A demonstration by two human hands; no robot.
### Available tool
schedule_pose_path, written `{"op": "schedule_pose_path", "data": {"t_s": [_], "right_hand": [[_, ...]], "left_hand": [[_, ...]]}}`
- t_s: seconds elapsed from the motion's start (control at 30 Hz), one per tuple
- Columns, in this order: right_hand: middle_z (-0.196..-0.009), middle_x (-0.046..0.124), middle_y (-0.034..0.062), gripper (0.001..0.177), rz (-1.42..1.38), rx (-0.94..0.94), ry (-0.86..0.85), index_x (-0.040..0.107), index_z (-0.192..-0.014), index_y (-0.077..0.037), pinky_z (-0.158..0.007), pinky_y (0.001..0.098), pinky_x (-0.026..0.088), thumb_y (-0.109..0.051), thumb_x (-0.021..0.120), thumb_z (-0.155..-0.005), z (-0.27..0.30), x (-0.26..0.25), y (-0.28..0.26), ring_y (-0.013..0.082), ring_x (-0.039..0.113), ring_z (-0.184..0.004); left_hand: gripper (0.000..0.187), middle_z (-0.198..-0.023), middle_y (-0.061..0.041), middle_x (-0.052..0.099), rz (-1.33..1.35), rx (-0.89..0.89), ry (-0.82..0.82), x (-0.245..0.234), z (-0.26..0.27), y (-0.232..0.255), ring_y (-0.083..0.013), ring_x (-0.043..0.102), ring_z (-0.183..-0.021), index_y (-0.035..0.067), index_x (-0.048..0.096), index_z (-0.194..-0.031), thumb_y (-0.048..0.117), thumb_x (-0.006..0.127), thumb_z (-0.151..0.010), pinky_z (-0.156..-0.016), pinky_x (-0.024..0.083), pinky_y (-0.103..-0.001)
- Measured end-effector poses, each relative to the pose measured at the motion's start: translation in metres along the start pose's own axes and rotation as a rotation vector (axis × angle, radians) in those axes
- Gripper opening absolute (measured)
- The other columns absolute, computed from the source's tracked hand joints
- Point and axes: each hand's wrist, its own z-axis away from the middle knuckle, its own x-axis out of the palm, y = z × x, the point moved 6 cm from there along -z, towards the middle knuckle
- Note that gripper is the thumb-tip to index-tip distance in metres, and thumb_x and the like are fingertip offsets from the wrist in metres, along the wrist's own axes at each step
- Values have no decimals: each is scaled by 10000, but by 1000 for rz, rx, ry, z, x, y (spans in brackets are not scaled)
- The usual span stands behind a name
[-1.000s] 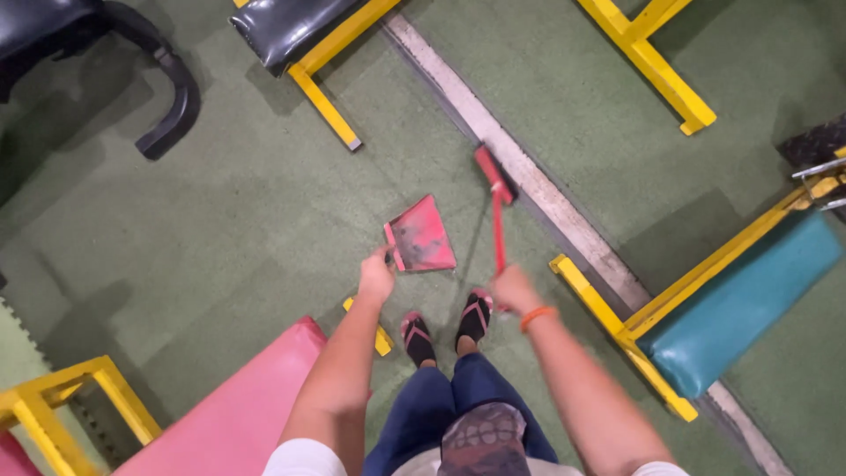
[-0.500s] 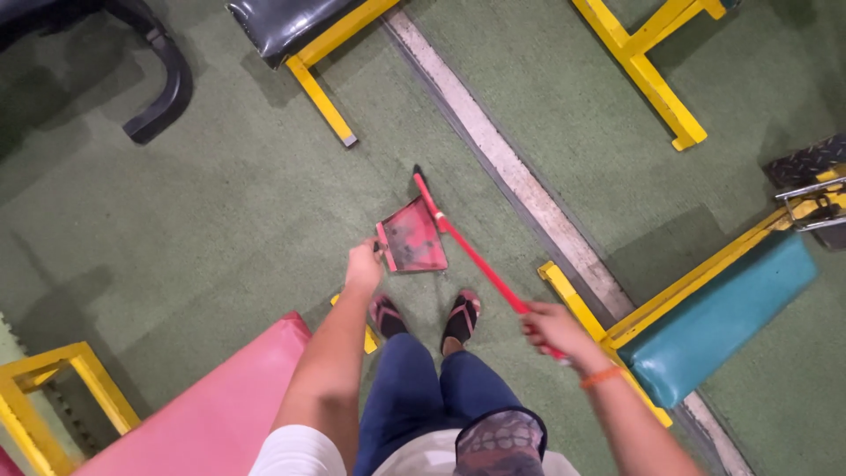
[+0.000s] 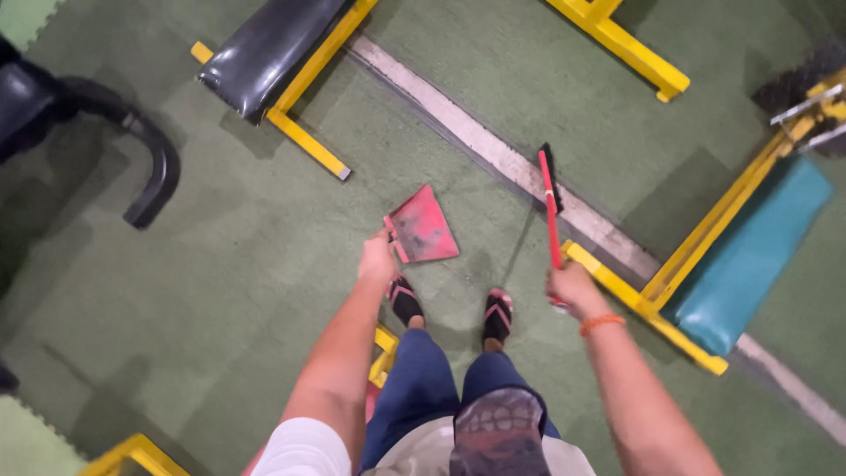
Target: Sweeping the gym floor using a handheld broom and a dustpan.
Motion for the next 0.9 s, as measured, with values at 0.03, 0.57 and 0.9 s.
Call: {"op": "schedule_pose_path", "data": {"t_s": [0.03, 0.57, 0.9], "right_hand": [[-619, 615, 260, 288, -14, 13, 10, 679, -970, 141, -443, 517, 571, -86, 563, -837, -1, 29, 7, 361, 652, -478], [-628, 451, 74, 237, -363, 210, -266, 652, -1147, 45, -281, 294, 422, -72, 585, -953, 178, 129, -59, 122, 463, -399], [-573, 656, 245, 291, 131, 71, 16, 760, -943, 99, -360, 428, 485, -116, 571, -892, 105, 87, -28, 315, 639, -424]], "left_hand": [[300, -1141, -202, 729, -10, 12, -16, -2, -5, 0, -388, 696, -1127, 100, 643, -1297, 159, 619, -1004, -973, 582, -486], [733, -1528, -300, 406, -76, 137, -185, 1, -95, -2, -406, 395, -1457, 43, 408, -1517, 156, 743, -875, -1225, 293, -494], [490, -915, -41, 684, 664, 498, -1150, -41, 293, 202, -145, 699, -847, 117, 702, -1228, -78, 570, -798, -899, 582, -273]]}}
